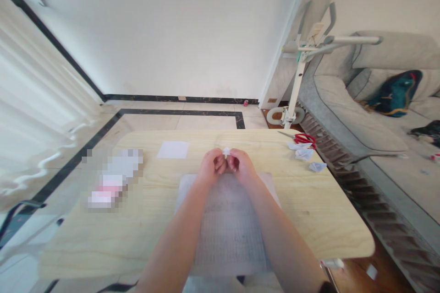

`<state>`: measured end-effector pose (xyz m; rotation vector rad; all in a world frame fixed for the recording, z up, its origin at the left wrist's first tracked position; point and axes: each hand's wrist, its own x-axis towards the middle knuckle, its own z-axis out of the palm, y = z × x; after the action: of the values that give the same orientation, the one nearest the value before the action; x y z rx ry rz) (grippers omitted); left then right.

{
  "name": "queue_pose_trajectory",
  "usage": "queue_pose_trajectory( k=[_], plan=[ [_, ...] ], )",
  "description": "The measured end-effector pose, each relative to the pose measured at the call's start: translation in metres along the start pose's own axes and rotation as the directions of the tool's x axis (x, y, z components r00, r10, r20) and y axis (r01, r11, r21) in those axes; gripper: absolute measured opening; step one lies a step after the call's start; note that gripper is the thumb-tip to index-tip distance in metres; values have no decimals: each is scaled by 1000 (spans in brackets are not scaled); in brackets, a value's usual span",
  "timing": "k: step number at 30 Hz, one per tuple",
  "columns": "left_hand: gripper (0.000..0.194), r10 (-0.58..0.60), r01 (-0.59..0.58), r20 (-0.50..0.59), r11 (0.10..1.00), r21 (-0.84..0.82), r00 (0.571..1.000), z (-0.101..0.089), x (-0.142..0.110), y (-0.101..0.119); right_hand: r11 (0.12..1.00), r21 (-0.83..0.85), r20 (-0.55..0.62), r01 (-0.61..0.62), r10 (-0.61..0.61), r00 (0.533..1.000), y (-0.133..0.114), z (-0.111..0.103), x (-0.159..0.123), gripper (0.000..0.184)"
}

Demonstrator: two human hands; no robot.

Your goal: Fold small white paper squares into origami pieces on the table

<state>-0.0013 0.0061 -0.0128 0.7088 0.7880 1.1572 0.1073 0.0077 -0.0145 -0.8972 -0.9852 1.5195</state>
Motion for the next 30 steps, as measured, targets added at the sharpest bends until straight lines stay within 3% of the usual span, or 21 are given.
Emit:
queue_pose_trajectory(
  k=[10, 18, 25, 30],
  plan=[
    [37, 30, -26, 70, 999, -48, 997, -2, -1, -1, 1000, 23, 16, 0, -1, 1000, -4, 2, -2, 34],
    [33, 14, -8, 66, 996, -90, 998, -3, 0, -1, 1000, 26, 30, 3, -4, 1000, -3, 1, -1, 33],
    [37, 61, -65, 79, 997, 49, 995, -2, 1, -7, 1000, 29, -27, 12, -12, 1000, -2, 0, 0, 34],
    [36, 61, -65, 112, 997, 35, 992, -2, 2, -5, 1000, 27, -11, -3, 4, 1000, -1, -1, 1, 34]
  ],
)
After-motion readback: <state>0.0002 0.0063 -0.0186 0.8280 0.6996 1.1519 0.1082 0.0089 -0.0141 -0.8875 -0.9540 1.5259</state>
